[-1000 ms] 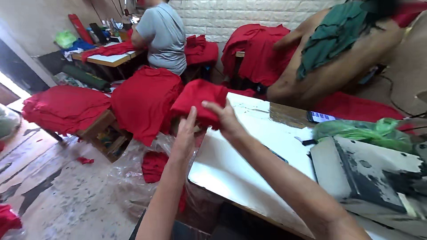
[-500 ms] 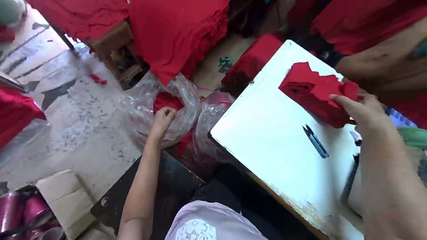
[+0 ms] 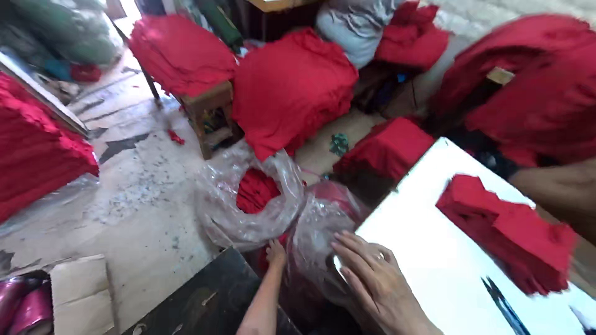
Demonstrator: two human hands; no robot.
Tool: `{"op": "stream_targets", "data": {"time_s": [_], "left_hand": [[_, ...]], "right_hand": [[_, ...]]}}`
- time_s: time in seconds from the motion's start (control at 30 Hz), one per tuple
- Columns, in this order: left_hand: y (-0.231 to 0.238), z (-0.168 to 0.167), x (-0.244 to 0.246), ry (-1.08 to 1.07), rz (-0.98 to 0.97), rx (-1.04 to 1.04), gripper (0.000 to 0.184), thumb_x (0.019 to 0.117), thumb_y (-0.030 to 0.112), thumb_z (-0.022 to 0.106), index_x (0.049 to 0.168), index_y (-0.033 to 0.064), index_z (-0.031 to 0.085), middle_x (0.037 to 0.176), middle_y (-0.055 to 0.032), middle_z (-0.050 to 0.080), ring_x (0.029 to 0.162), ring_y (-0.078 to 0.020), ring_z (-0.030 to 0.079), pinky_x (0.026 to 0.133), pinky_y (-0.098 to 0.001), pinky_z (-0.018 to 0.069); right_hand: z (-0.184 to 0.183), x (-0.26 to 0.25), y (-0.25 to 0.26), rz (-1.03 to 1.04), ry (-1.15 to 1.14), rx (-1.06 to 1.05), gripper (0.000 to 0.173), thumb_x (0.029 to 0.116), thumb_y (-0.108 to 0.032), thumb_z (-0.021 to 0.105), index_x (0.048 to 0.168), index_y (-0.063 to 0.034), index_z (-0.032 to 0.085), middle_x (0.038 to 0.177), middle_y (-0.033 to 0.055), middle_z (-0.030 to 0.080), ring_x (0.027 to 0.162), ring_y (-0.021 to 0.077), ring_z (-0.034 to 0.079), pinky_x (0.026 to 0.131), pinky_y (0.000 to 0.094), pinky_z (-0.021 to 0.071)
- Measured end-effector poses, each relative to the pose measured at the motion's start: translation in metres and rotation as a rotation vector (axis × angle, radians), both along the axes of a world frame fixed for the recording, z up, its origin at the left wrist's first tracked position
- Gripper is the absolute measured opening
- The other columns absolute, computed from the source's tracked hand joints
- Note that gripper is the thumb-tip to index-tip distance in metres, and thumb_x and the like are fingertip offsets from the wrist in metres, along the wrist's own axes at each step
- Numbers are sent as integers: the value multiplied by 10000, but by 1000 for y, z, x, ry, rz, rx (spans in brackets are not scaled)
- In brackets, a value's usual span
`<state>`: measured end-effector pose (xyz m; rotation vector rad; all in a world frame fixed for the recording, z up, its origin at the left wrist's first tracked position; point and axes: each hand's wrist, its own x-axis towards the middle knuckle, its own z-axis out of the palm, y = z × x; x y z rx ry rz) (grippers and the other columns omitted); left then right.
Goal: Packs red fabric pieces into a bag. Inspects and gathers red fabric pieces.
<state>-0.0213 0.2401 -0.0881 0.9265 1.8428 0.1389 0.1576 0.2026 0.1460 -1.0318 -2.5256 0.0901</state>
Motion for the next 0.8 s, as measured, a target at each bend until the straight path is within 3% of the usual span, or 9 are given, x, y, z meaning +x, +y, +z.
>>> {"op": "stream_targets", "data": {"time_s": [0.1, 0.17, 0.33, 0.43, 0.57, 0.6, 0.7, 0.77, 0.8], "left_hand": [[4, -25, 7, 4, 145, 1, 710, 955, 68, 638, 1581, 31, 305, 1635, -245, 262, 1446, -480, 351, 1083, -645, 400], [5, -41, 8, 47, 141, 14, 670, 955, 49, 631, 1559, 11, 343, 1599, -267, 316, 1445, -469, 360, 1082, -620, 419], [13, -40, -1, 50, 83, -35, 444, 988, 114, 621, 1390, -55, 540, 1458, -277, 507, 1369, -429, 483, 1085, -565, 436], [19, -6, -13, -22, -48, -53, 393, 1013, 162, 596, 1337, -60, 574, 1403, -281, 550, 1336, -420, 521, 1082, -572, 431], [7, 63, -25, -18, -137, 189, 407, 1075, 259, 475, 1370, 5, 595, 1379, -226, 602, 1342, -382, 521, 1144, -587, 326], [2, 84, -29, -39, -143, 251, 406, 1086, 261, 452, 1369, 3, 587, 1367, -222, 607, 1333, -373, 530, 1139, -580, 334], [-18, 146, -39, -199, -74, 530, 351, 1072, 242, 489, 1252, -28, 623, 1146, -224, 669, 1086, -354, 652, 977, -544, 492], [-30, 186, -40, -395, -5, 720, 287, 1045, 231, 545, 1160, -11, 647, 968, -134, 672, 856, -212, 657, 812, -409, 545], [-35, 203, -38, -534, 25, 806, 240, 1030, 199, 574, 1120, -9, 654, 925, -81, 669, 803, -128, 648, 769, -322, 555]], "right_hand": [[5, -1, 0, -21, -18, -51, 448, 1098, -367, 368, 1296, -120, 685, 1383, 72, 661, 1365, 212, 547, 1079, 480, 407], [6, -1, 0, -30, -23, -78, 434, 1094, -356, 392, 1288, -108, 690, 1374, 87, 666, 1366, 219, 545, 1083, 476, 395], [8, -2, -1, -46, -26, -113, 420, 1091, -355, 413, 1279, -102, 692, 1371, 89, 668, 1372, 209, 534, 1088, 453, 372], [6, -1, -1, -38, -18, -96, 429, 1093, -367, 401, 1282, -113, 690, 1371, 78, 670, 1378, 195, 526, 1084, 440, 367], [5, -2, -2, -42, 2, -89, 436, 1084, -361, 429, 1314, -78, 668, 1381, 89, 663, 1370, 193, 538, 1091, 440, 373], [5, -1, -2, -39, 17, -81, 440, 1081, -362, 441, 1332, -67, 649, 1387, 94, 658, 1372, 181, 536, 1099, 432, 369], [3, -1, -2, -40, 113, -66, 449, 1068, -359, 489, 1394, -65, 579, 1416, 102, 633, 1337, 146, 559, 1102, 418, 383], [-1, -7, 2, -62, 254, -108, 531, 1026, -362, 565, 1464, -68, 505, 1414, 88, 626, 1235, 146, 598, 1053, 404, 430], [0, -12, 5, -68, 326, -178, 602, 1000, -363, 605, 1498, -60, 455, 1432, 87, 610, 1246, 150, 589, 1053, 398, 440]]}}
